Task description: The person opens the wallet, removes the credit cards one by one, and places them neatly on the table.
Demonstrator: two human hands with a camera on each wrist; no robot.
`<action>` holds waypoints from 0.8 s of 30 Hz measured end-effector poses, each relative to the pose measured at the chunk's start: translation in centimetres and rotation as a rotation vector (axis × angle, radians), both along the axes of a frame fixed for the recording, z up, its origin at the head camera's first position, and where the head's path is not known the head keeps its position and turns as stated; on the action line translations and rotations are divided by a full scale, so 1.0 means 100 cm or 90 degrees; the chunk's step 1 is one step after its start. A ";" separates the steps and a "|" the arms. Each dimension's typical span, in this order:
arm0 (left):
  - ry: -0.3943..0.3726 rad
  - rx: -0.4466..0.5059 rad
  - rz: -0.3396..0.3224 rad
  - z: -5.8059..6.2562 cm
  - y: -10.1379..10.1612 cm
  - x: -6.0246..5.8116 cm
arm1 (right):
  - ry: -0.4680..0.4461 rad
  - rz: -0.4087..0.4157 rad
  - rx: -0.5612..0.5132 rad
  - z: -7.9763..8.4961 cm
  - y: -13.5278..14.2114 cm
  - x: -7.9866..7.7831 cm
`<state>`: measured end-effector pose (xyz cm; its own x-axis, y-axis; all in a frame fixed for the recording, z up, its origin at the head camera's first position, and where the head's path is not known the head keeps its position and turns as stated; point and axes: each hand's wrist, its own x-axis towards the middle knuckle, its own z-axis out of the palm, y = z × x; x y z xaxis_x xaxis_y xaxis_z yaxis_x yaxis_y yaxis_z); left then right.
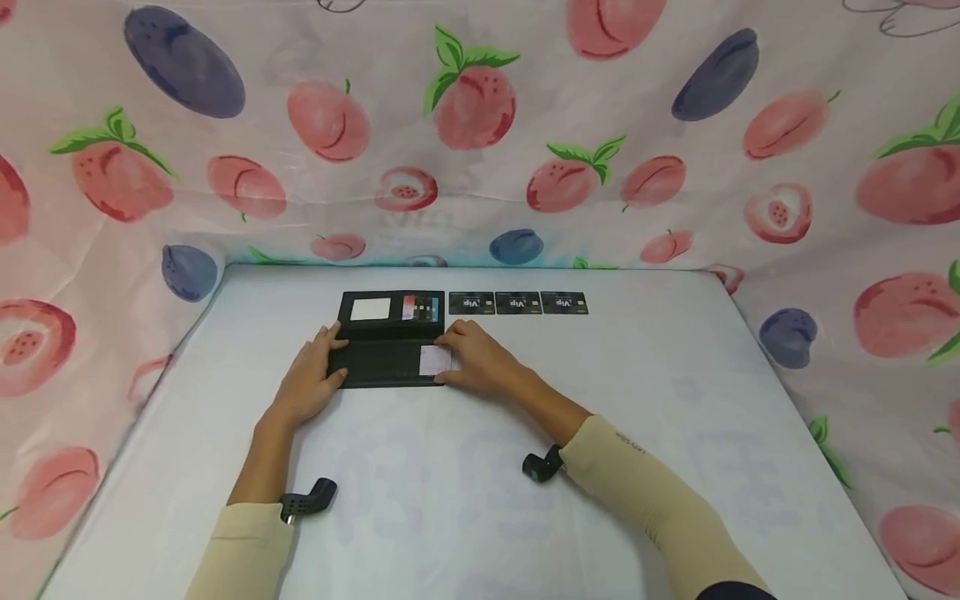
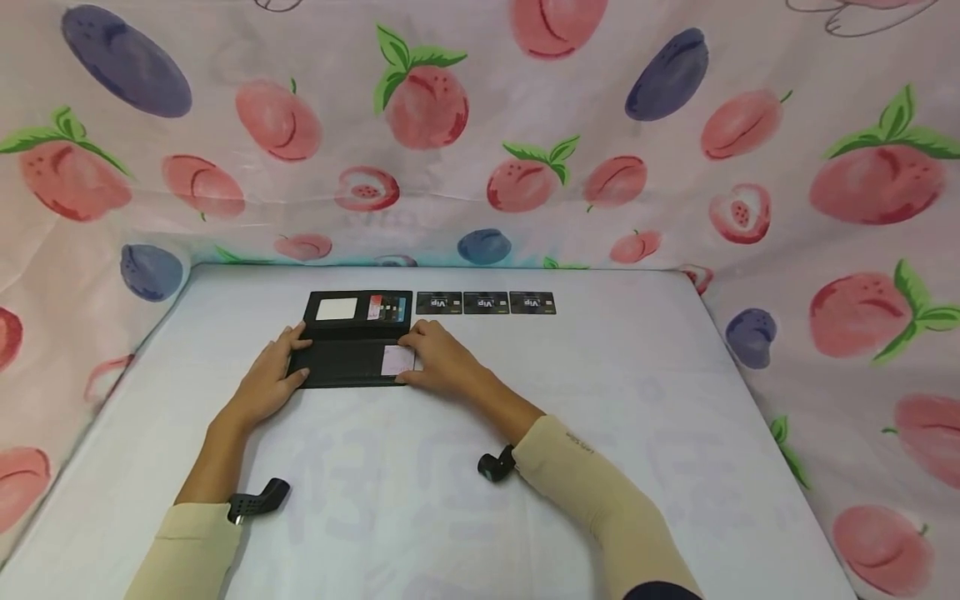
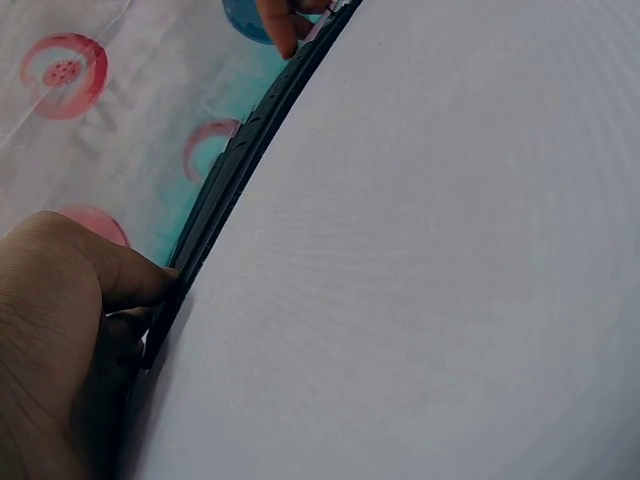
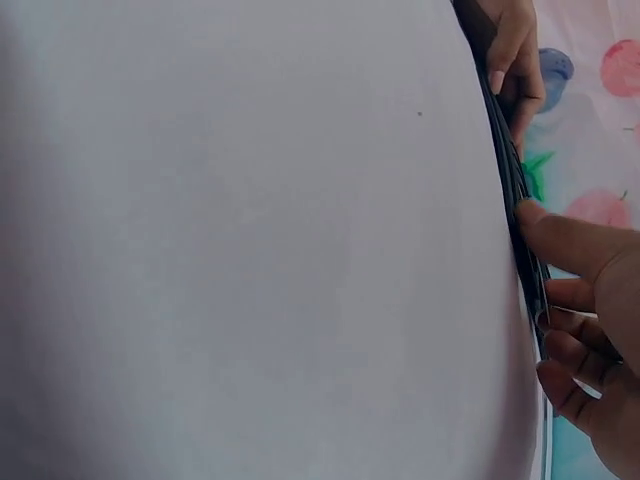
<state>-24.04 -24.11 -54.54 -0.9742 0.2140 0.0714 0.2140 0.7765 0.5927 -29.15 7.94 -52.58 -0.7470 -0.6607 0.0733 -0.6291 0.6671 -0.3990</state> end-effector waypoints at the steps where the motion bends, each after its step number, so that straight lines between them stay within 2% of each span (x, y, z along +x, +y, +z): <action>1: -0.002 -0.001 -0.001 0.000 0.000 -0.001 | 0.002 0.003 -0.004 0.000 0.000 0.000; 14: -0.005 -0.001 -0.001 0.001 0.001 0.001 | -0.024 0.004 0.006 0.002 0.029 -0.005; 24: -0.007 -0.003 -0.001 0.000 0.000 0.000 | -0.012 -0.007 0.000 0.006 0.053 -0.009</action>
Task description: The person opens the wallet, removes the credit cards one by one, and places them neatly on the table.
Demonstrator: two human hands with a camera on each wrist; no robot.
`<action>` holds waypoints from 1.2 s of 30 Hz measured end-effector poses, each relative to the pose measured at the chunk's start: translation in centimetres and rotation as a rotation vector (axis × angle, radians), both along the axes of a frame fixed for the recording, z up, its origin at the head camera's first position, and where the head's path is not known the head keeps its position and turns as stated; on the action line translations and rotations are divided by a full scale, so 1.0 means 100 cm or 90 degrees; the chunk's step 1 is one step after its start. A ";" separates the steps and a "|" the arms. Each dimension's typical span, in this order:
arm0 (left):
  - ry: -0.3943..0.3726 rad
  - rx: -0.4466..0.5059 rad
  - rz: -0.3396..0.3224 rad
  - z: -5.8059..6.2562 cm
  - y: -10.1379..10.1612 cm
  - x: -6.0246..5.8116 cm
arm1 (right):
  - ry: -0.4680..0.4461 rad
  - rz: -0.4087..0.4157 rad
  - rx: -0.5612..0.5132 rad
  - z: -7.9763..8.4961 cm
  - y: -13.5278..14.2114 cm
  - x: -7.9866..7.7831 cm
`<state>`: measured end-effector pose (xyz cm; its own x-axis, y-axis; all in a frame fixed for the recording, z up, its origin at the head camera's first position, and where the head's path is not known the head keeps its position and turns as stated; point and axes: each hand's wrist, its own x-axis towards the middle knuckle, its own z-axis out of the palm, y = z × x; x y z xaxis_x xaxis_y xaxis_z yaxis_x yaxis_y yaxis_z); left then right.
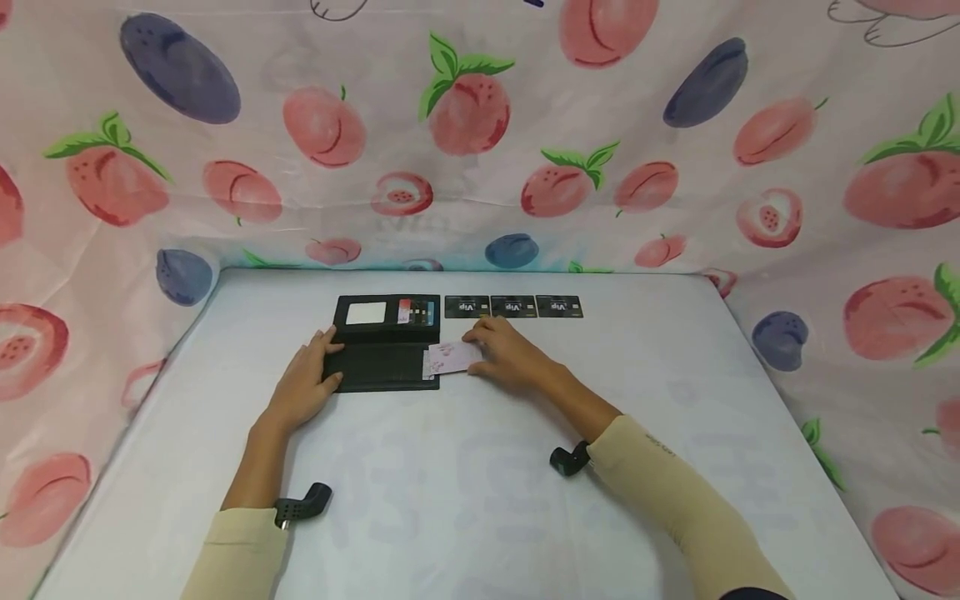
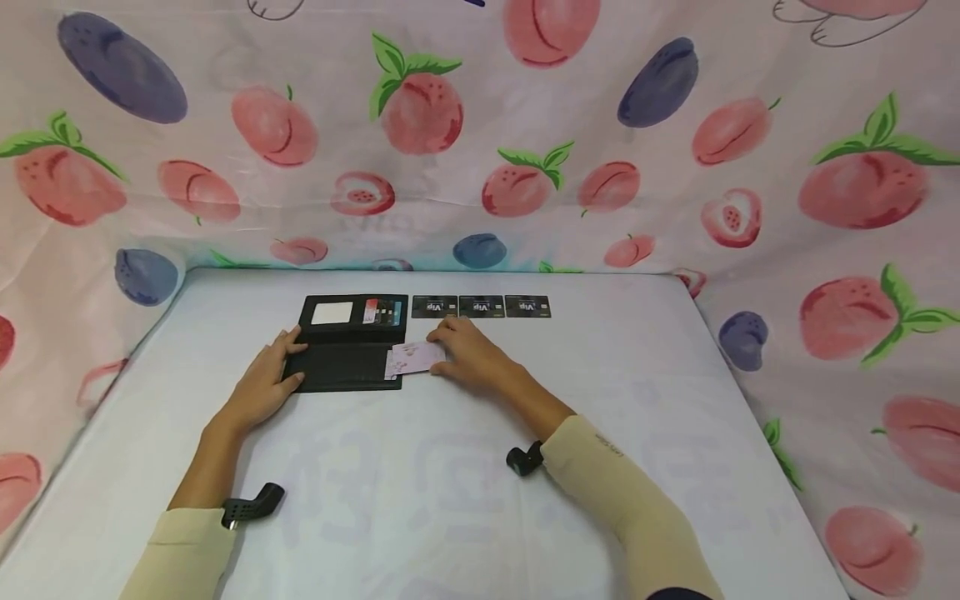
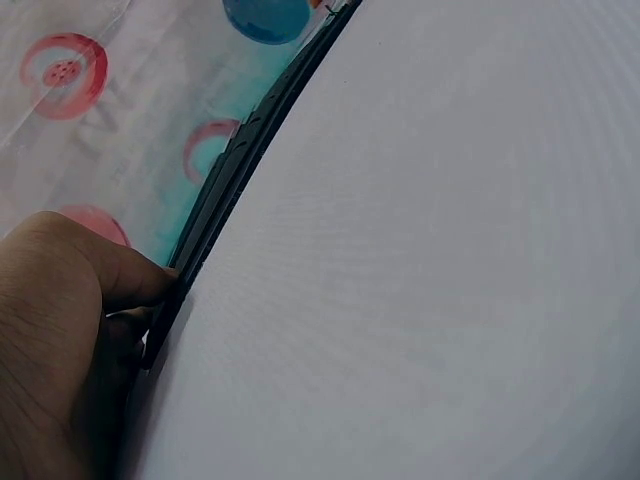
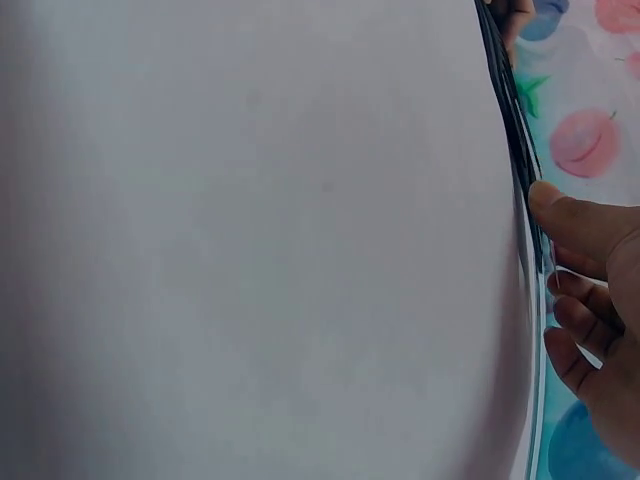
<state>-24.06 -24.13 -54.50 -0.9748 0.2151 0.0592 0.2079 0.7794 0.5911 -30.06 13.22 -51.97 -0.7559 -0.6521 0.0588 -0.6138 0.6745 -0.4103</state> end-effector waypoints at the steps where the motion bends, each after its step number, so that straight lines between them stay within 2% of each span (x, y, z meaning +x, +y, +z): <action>1: 0.000 0.000 0.001 0.000 0.000 0.000 | 0.001 -0.003 -0.003 0.000 0.003 -0.001; 11: 0.003 0.001 0.004 0.001 0.000 0.001 | 0.003 -0.084 -0.030 -0.006 0.043 -0.016; 24: 0.006 0.003 0.002 0.002 0.000 0.002 | -0.021 -0.178 -0.047 0.004 0.100 -0.031; 36: 0.008 0.002 -0.001 -0.001 0.000 0.001 | -0.037 -0.229 -0.051 0.004 0.139 -0.050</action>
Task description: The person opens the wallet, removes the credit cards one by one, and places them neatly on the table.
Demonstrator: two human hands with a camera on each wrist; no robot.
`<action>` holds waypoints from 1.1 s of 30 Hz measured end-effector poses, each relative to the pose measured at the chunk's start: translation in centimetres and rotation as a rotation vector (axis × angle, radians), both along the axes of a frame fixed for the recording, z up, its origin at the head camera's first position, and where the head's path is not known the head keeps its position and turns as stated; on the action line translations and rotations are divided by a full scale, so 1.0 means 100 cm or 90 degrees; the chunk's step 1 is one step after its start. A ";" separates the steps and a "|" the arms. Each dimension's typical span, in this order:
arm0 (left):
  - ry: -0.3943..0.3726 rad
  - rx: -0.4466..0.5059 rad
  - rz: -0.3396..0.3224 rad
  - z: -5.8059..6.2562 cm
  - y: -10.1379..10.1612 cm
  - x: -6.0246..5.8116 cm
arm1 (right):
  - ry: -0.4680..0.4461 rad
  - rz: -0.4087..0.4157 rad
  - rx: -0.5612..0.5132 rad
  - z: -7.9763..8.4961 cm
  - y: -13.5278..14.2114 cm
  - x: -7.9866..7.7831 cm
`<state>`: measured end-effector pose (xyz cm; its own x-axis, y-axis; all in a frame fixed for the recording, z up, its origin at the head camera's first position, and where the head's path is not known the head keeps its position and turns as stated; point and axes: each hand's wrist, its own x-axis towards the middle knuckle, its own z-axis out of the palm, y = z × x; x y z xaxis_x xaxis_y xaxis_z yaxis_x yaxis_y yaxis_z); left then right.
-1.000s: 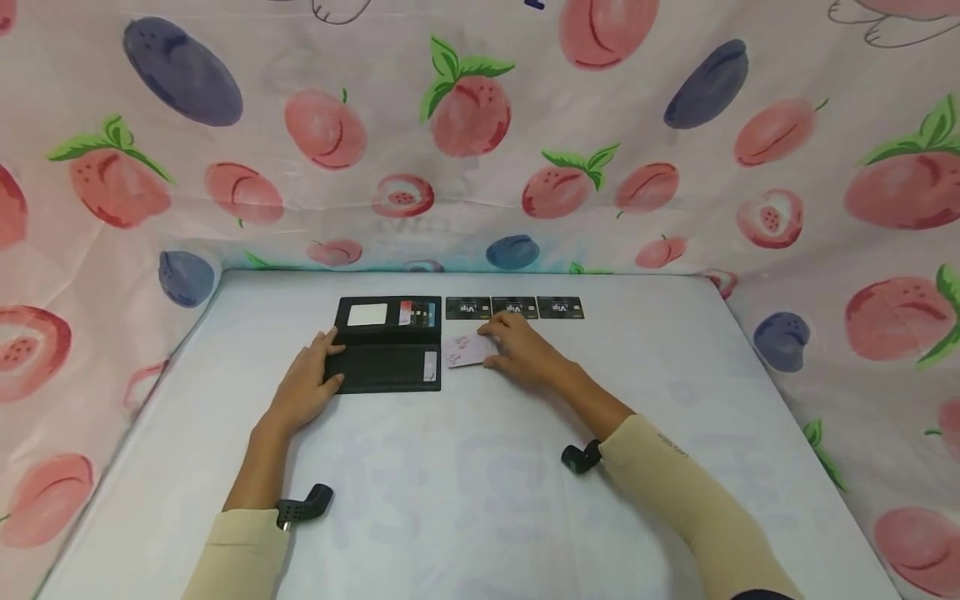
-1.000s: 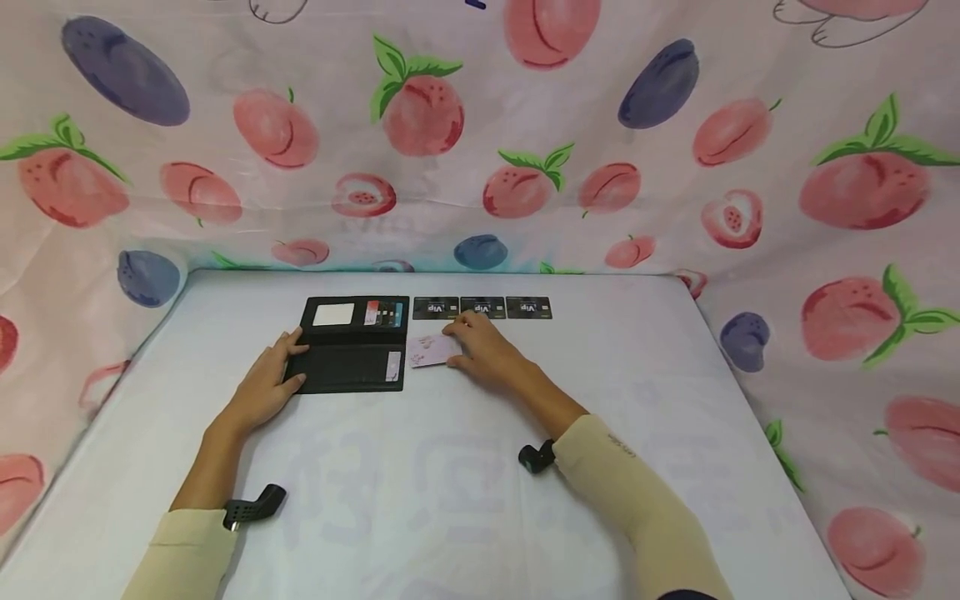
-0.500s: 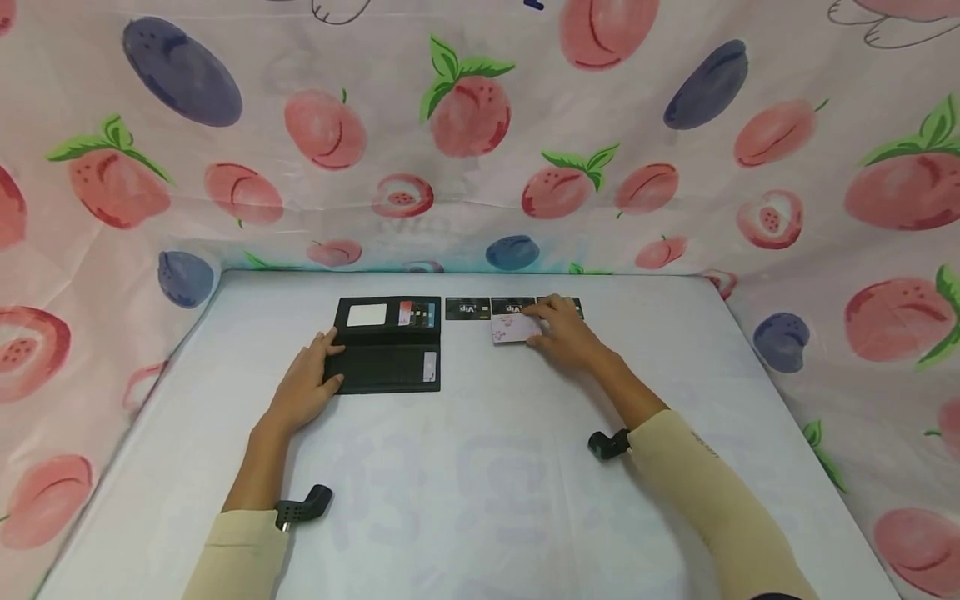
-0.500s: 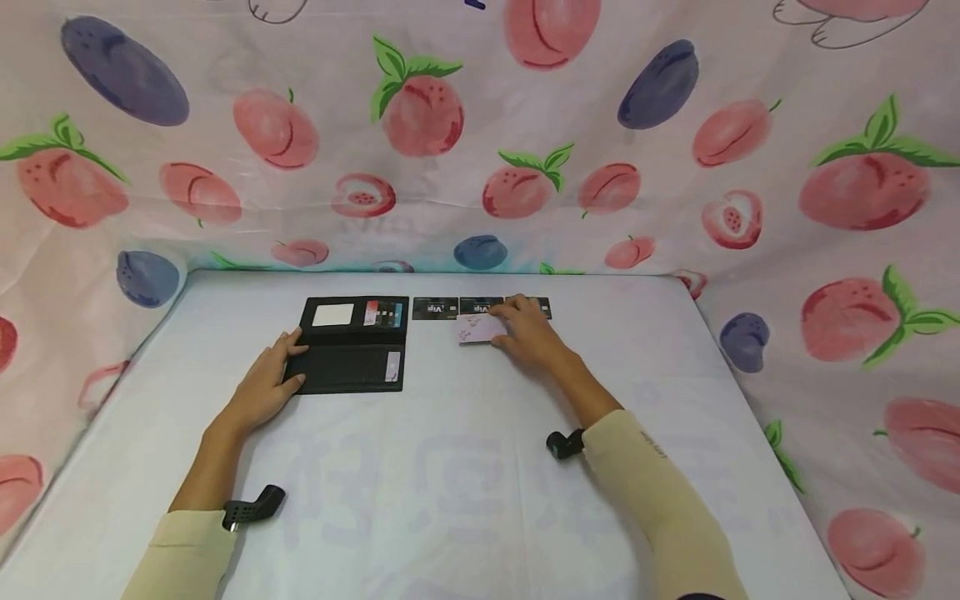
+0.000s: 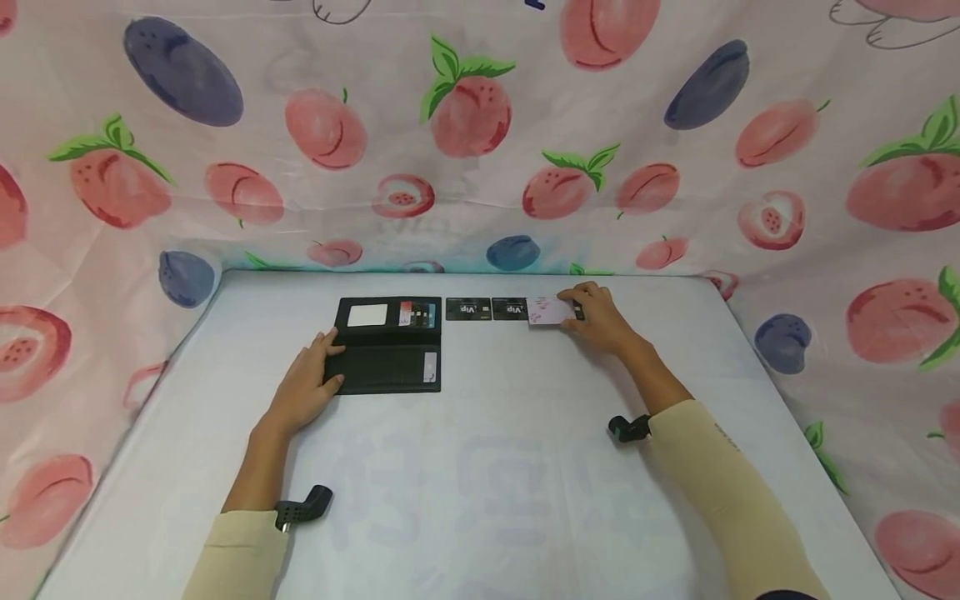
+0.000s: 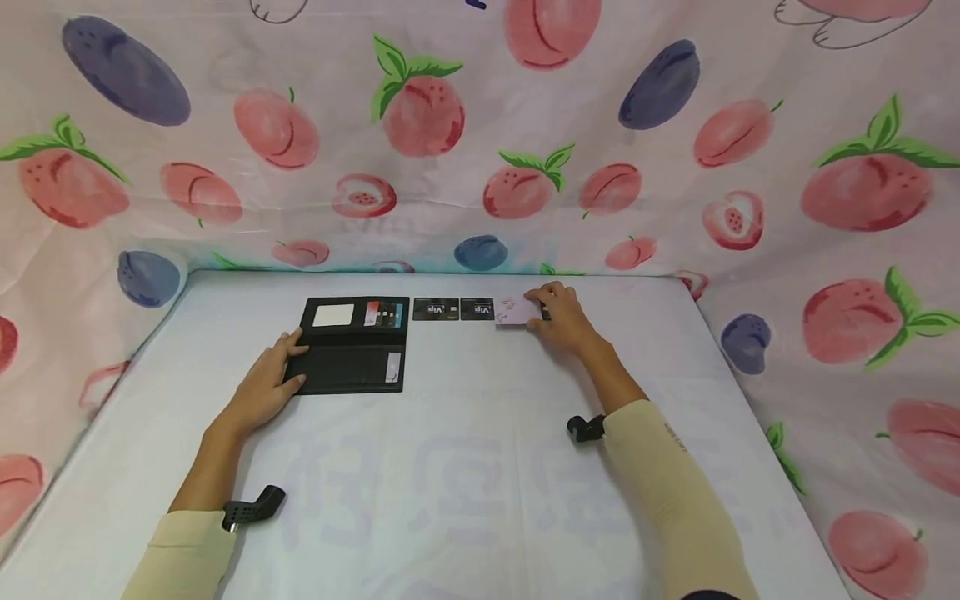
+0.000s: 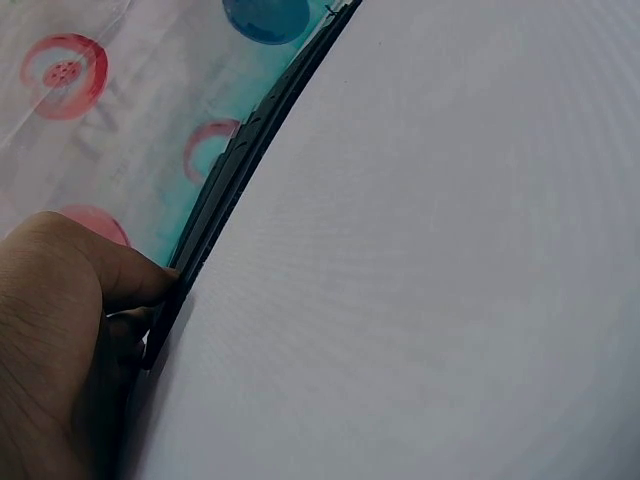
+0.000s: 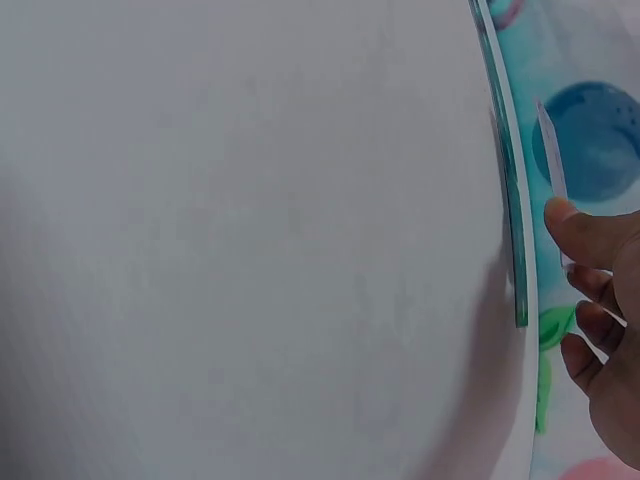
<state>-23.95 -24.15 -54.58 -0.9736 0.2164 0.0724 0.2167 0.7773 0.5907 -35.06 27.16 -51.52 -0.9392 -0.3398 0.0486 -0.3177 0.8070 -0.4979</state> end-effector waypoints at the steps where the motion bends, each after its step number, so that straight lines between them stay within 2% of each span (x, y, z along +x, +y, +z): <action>1: 0.001 -0.001 0.000 0.000 0.000 0.000 | -0.005 -0.007 0.001 0.000 0.003 -0.001; 16: 0.001 -0.004 -0.001 0.000 0.000 0.000 | -0.024 -0.033 -0.020 0.000 0.043 -0.010; 33: 0.002 0.001 0.004 -0.001 0.000 0.000 | -0.058 -0.066 0.008 0.002 0.074 -0.012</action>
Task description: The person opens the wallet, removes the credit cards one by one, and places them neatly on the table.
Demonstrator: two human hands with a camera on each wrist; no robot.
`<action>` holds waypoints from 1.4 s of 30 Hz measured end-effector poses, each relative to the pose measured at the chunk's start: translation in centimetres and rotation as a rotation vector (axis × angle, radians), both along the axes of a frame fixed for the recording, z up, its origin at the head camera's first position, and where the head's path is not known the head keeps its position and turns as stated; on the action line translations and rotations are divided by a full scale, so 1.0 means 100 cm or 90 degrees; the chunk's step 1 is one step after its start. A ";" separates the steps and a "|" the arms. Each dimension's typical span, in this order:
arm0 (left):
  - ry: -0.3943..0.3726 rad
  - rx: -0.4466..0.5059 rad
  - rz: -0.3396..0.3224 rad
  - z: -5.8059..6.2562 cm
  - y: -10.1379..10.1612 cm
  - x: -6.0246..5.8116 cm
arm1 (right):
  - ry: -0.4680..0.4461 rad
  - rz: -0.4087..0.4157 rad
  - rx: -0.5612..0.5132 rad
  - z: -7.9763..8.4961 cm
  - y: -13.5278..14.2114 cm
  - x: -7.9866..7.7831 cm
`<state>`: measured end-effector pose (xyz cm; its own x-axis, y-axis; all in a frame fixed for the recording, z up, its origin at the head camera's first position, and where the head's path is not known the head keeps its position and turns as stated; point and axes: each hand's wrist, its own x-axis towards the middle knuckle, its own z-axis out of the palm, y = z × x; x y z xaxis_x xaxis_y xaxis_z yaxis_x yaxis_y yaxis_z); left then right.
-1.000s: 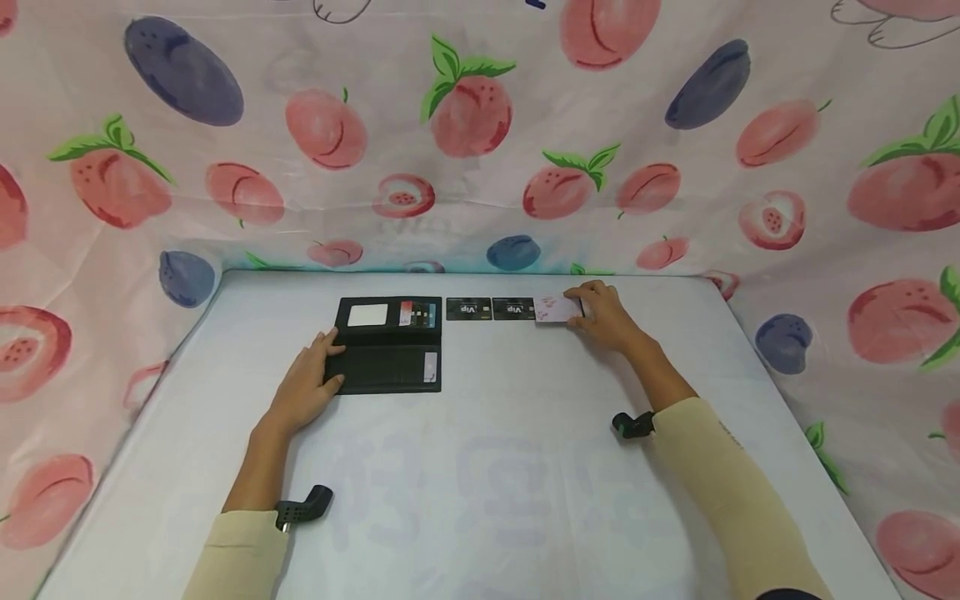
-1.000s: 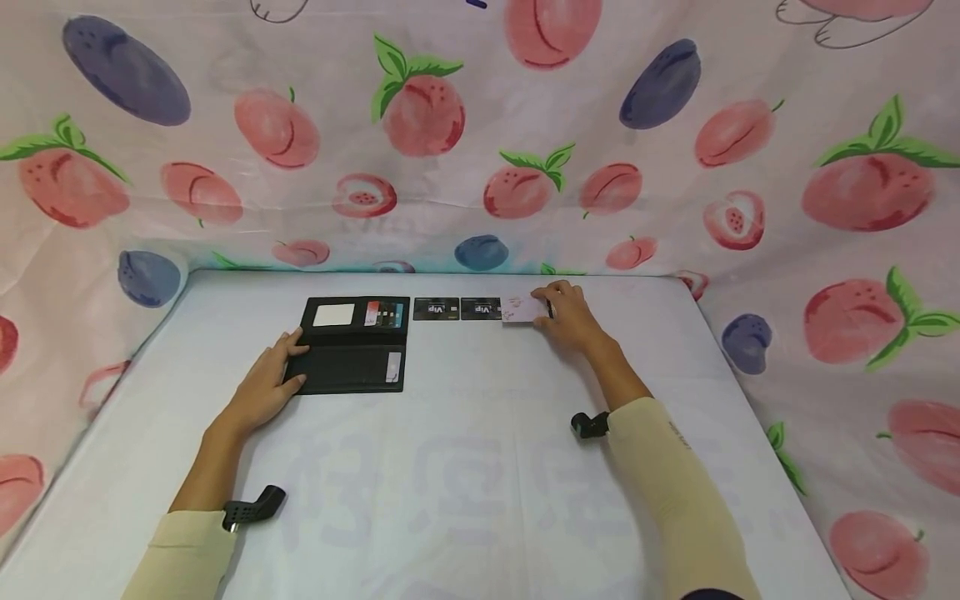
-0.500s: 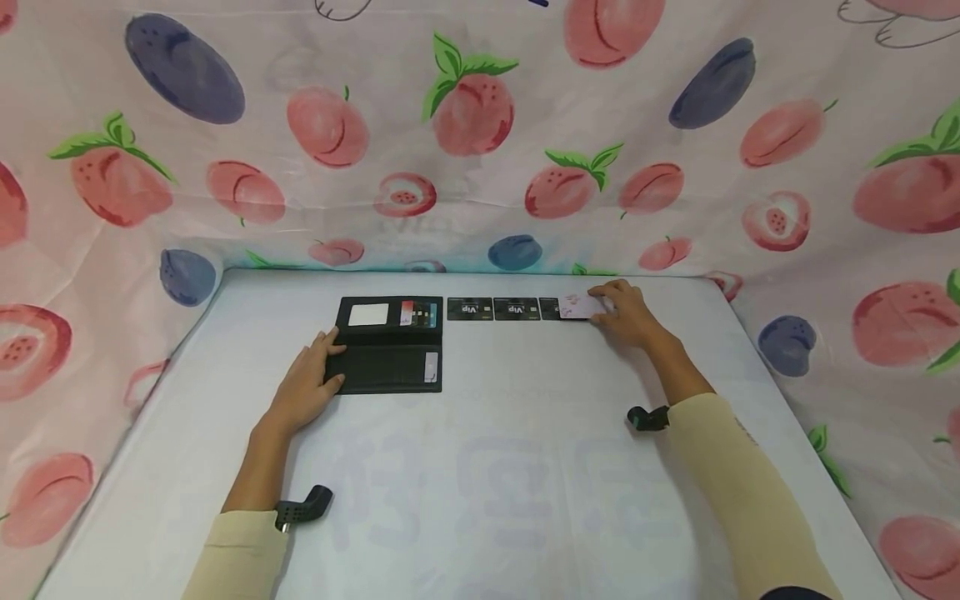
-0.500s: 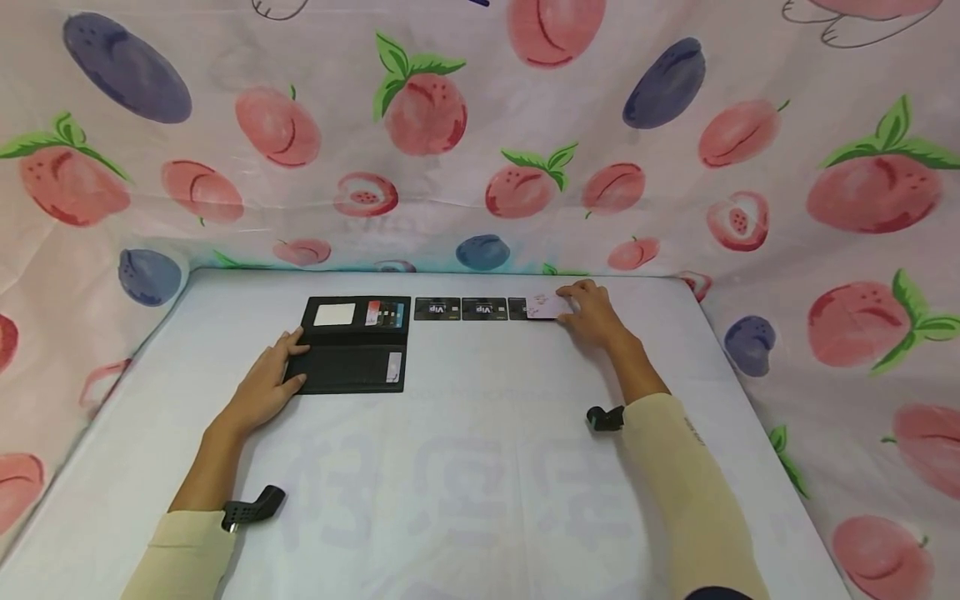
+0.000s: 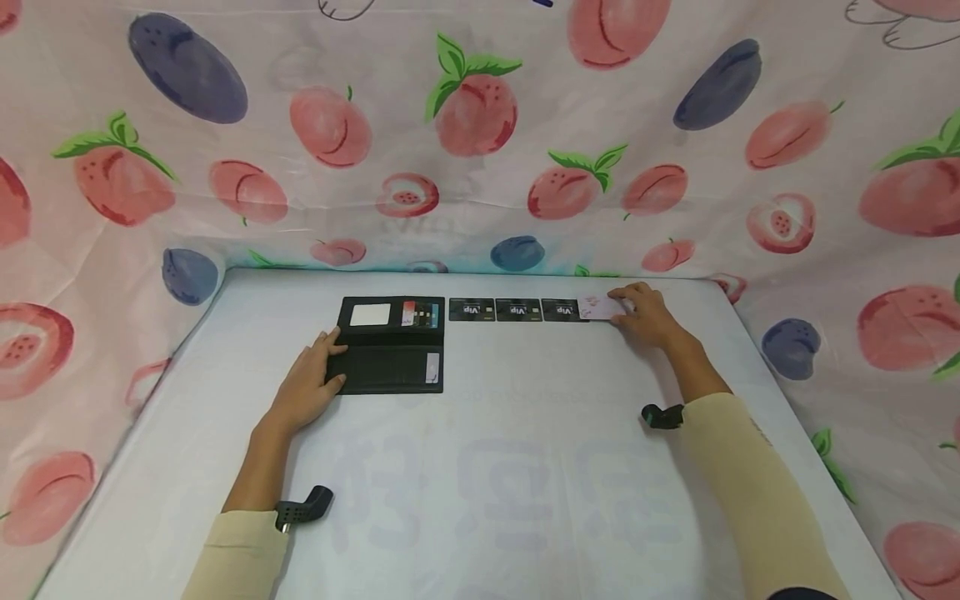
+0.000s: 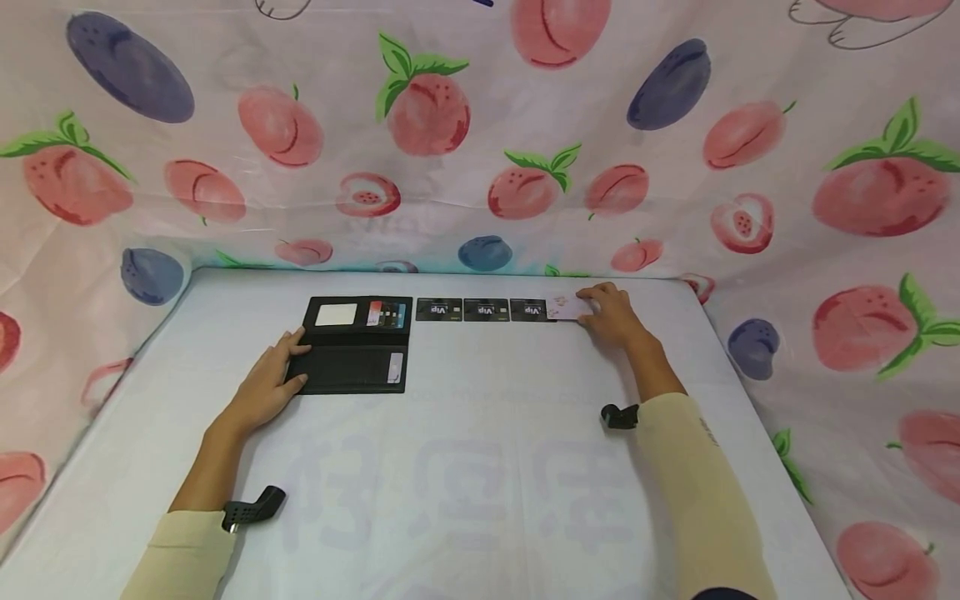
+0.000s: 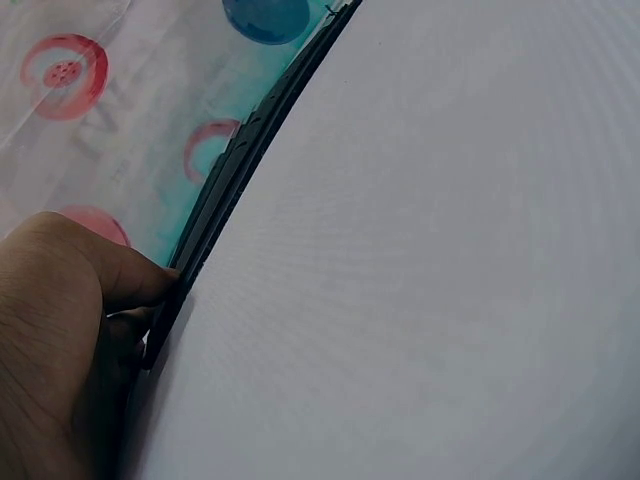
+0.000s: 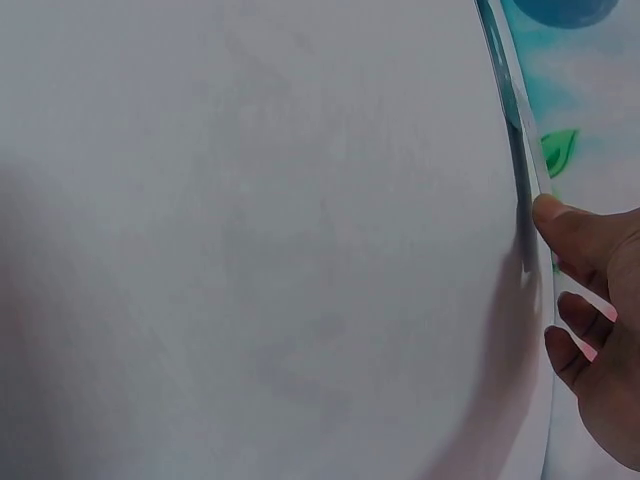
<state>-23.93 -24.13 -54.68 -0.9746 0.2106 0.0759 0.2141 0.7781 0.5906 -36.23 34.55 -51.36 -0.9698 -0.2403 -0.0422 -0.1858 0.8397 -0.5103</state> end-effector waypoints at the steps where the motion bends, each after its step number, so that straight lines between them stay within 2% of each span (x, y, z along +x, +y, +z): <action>1: 0.001 -0.001 0.001 0.000 0.000 0.000 | -0.005 -0.004 0.002 0.000 0.001 0.001; 15: -0.001 -0.001 0.003 0.000 0.000 0.001 | -0.044 -0.042 0.025 -0.006 0.013 0.003; 29: 0.001 -0.001 -0.004 0.002 -0.001 0.001 | -0.046 -0.060 0.018 -0.007 0.014 0.003; 32: 0.000 -0.002 -0.002 0.002 0.000 0.001 | -0.019 -0.068 0.007 -0.010 0.011 0.004; 37: -0.001 -0.003 -0.003 0.001 0.000 0.000 | 0.083 -0.063 -0.029 -0.015 -0.003 0.004; 39: 0.003 -0.001 -0.003 0.001 0.000 -0.001 | 0.116 -0.049 -0.043 -0.017 -0.011 0.004; 42: 0.009 0.001 -0.004 0.001 0.001 -0.001 | 0.134 -0.029 -0.060 -0.021 -0.026 0.004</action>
<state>-24.01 -24.08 -54.60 -0.9720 0.2171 0.0901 0.2278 0.7755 0.5889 -35.83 31.98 -53.41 -0.9648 -0.1895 0.1823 -0.2594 0.7997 -0.5415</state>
